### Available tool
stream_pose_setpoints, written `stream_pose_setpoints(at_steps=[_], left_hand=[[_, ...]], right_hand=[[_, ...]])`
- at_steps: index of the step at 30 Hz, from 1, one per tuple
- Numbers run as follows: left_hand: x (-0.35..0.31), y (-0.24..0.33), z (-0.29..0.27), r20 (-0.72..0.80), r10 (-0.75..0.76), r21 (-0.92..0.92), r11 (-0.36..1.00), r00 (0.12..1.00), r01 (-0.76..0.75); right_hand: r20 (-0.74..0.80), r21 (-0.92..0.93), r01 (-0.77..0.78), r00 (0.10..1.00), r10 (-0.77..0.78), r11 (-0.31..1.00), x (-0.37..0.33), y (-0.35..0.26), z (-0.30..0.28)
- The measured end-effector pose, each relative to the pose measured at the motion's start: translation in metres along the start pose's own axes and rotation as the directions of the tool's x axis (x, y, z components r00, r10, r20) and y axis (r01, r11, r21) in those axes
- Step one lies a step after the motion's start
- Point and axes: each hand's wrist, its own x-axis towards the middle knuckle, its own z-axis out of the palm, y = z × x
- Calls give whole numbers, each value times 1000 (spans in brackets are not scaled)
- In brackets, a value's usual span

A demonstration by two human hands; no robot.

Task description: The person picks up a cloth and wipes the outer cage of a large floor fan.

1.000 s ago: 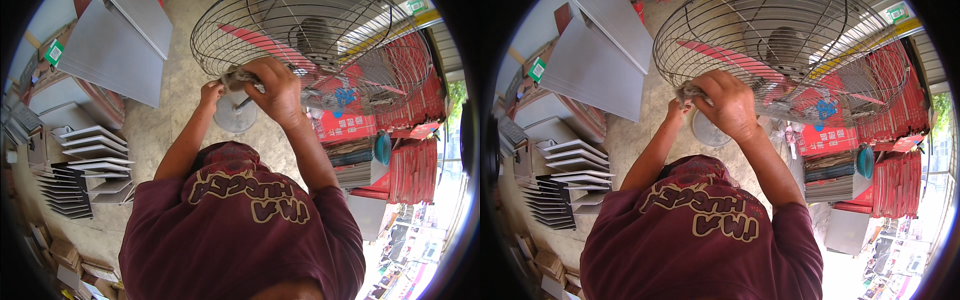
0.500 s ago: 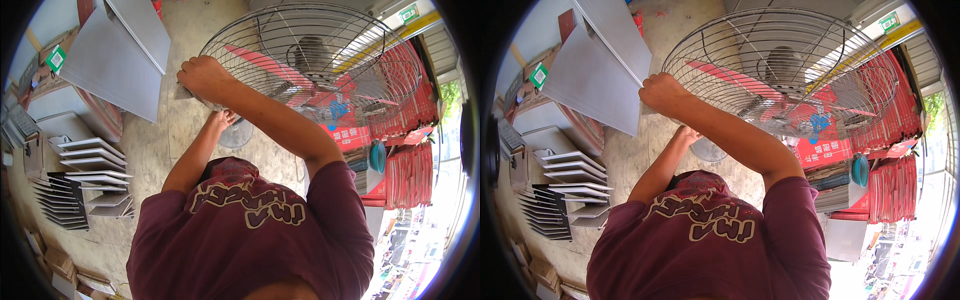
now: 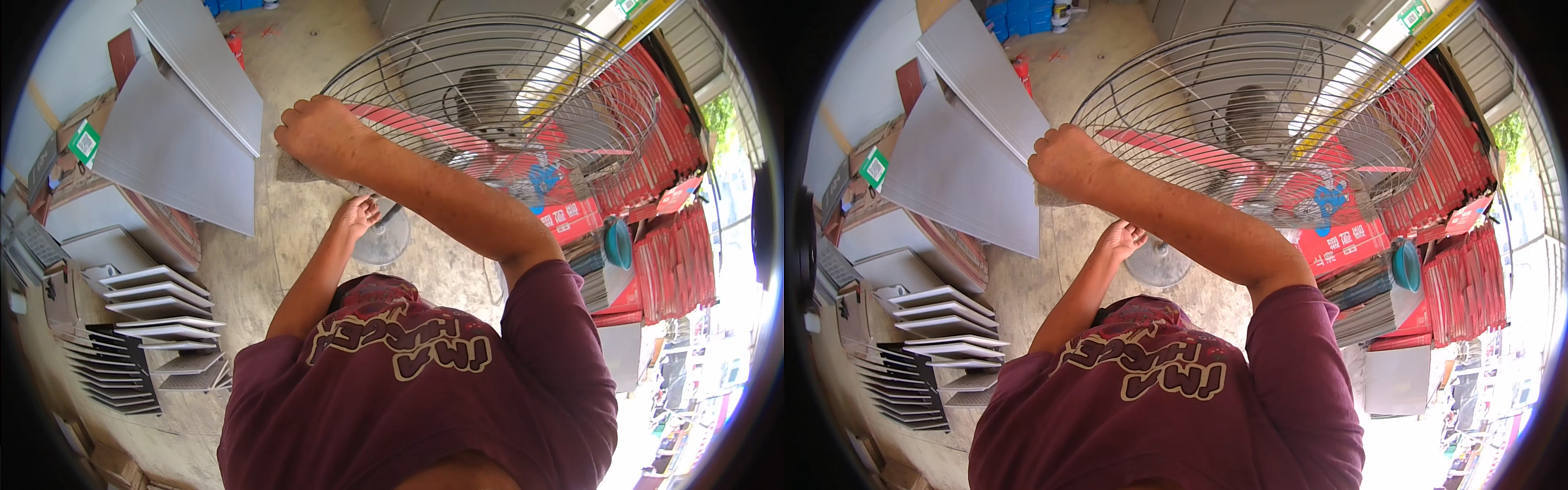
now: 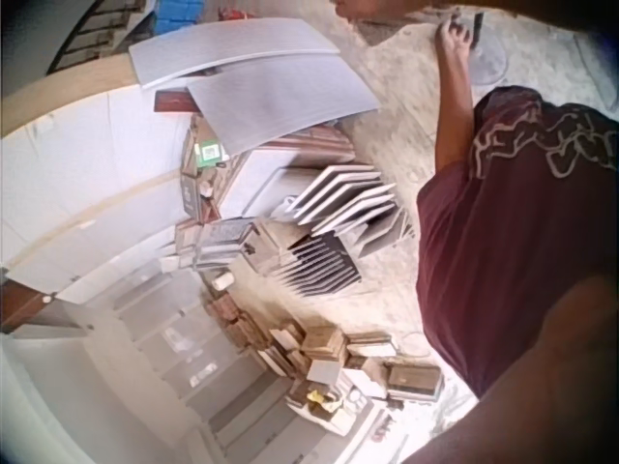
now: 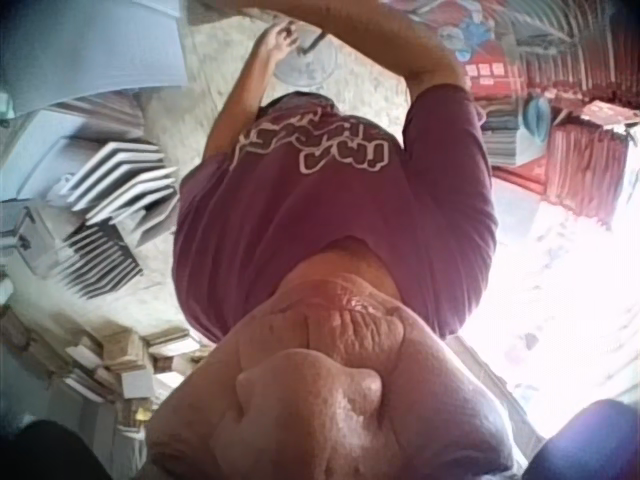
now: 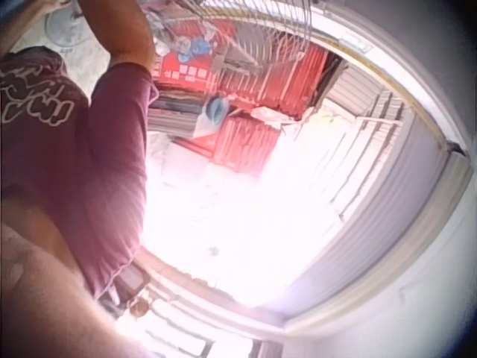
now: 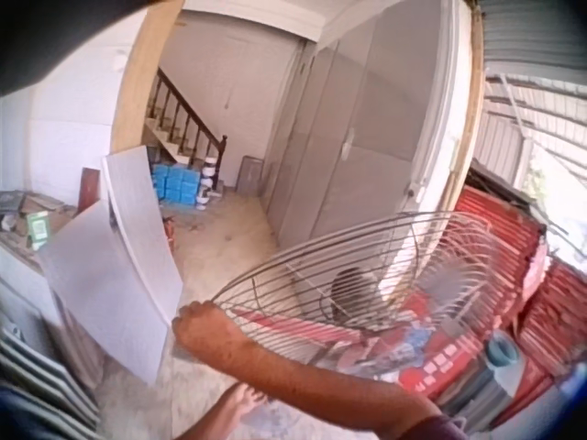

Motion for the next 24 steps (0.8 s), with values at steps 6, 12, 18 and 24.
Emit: stream_pose_setpoints(at_steps=[6,12,18,24], left_hand=[[-20,9,6,135,57,-2,998,989,-57],[-39,12,27,287,111,42,991,951,-128],[-58,14,64,337,149,78,980,930,-185],[-83,7,101,407,184,111,962,895,-248]], right_hand=[[-179,3,-14,984,15,1000,-14,14,-29],[-324,-52,-52,946,32,997,-34,29,-68],[-441,-101,-112,896,57,989,-52,46,-98],[-528,-133,-181,845,85,975,-73,67,-119]])
